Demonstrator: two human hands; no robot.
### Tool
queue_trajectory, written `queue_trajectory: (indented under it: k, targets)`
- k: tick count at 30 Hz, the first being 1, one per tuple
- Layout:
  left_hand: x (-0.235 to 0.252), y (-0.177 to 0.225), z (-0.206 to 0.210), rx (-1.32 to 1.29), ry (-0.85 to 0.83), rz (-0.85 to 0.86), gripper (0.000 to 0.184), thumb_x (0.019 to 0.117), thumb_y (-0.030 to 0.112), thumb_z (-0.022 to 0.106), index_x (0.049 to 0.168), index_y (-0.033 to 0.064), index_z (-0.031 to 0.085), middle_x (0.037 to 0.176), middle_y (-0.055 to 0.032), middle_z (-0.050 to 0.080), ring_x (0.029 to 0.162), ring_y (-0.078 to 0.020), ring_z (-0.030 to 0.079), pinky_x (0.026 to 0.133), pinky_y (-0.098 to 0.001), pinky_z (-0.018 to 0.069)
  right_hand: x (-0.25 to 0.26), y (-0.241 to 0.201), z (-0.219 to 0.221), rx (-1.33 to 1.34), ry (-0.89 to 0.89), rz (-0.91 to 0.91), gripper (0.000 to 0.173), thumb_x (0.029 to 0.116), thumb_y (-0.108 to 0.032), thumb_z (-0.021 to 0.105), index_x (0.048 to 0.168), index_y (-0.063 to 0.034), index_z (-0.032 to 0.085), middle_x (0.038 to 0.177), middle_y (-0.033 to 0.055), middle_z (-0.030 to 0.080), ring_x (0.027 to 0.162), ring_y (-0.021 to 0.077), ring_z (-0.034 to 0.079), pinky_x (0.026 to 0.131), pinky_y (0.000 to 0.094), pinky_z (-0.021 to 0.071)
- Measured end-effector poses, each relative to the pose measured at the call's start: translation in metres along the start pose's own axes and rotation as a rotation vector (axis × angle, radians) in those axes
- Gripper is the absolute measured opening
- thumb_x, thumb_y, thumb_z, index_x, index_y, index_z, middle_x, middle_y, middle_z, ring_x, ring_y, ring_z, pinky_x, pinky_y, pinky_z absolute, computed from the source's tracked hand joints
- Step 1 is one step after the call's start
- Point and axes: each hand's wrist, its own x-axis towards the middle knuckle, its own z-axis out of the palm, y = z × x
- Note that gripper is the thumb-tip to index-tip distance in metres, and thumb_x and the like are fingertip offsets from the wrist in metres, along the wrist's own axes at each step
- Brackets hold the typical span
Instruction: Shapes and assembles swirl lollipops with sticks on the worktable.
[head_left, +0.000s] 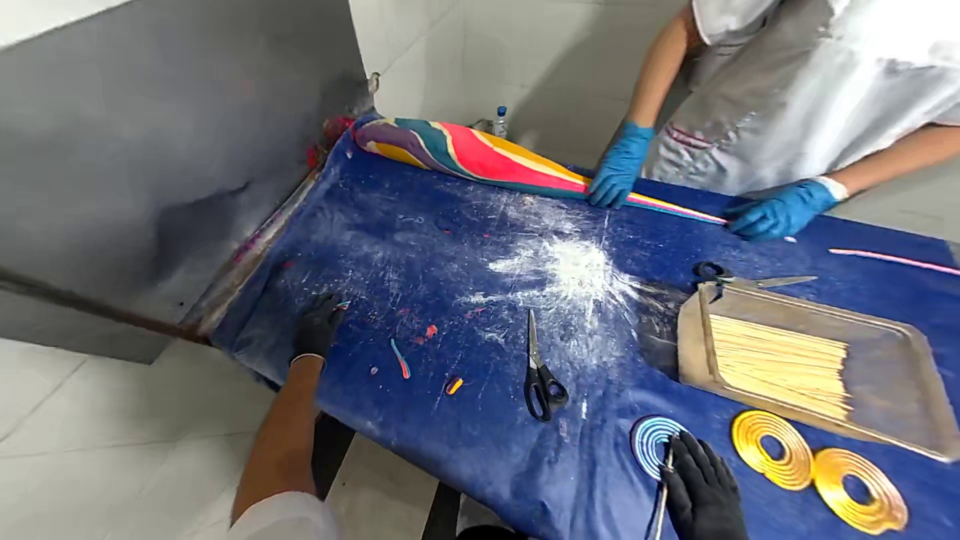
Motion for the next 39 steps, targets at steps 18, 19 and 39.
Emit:
queue_trajectory:
  k: [18, 19, 39]
  targets:
    - [-0.084, 0.214, -0.050, -0.557, 0.072, -0.207, 0.052, 0.1100, 0.039, 0.040, 0.140, -0.0027, 0.051, 0.127, -0.0276, 0.063, 0.114, -0.0361, 0.065, 0.100, -0.0558, 0.0508, 0.000, 0.007, -0.004, 0.016, -0.023, 0.049, 0.056, 0.1024, -0.052, 0.042, 0.139, -0.0155, 0.064, 0.153, 0.0051, 0.053, 0.147, 0.0299, 0.042, 0.121, 0.0549, 0.0311]
    - [-0.106, 0.253, -0.049, -0.701, 0.039, -0.150, 0.049, 0.1096, 0.036, 0.042, 0.137, -0.0037, 0.052, 0.120, -0.0240, 0.066, 0.104, -0.0283, 0.070, 0.094, -0.0492, 0.0573, -0.001, 0.006, -0.003, 0.022, -0.008, 0.046, 0.056, 0.1023, -0.053, 0.042, 0.137, -0.0158, 0.066, 0.153, 0.0050, 0.054, 0.147, 0.0304, 0.043, 0.121, 0.0555, 0.0314]
    - [-0.284, 0.556, 0.118, -0.614, -0.186, 0.054, 0.033, 0.0964, 0.021, 0.071, 0.127, 0.0088, 0.068, 0.124, -0.0076, 0.071, 0.115, -0.0188, 0.068, 0.102, -0.0457, 0.0542, -0.003, 0.000, -0.002, 0.271, 0.178, 0.089, 0.043, 0.0963, -0.042, 0.056, 0.111, -0.0064, 0.075, 0.132, 0.0121, 0.069, 0.128, 0.0372, 0.060, 0.111, 0.0575, 0.0413]
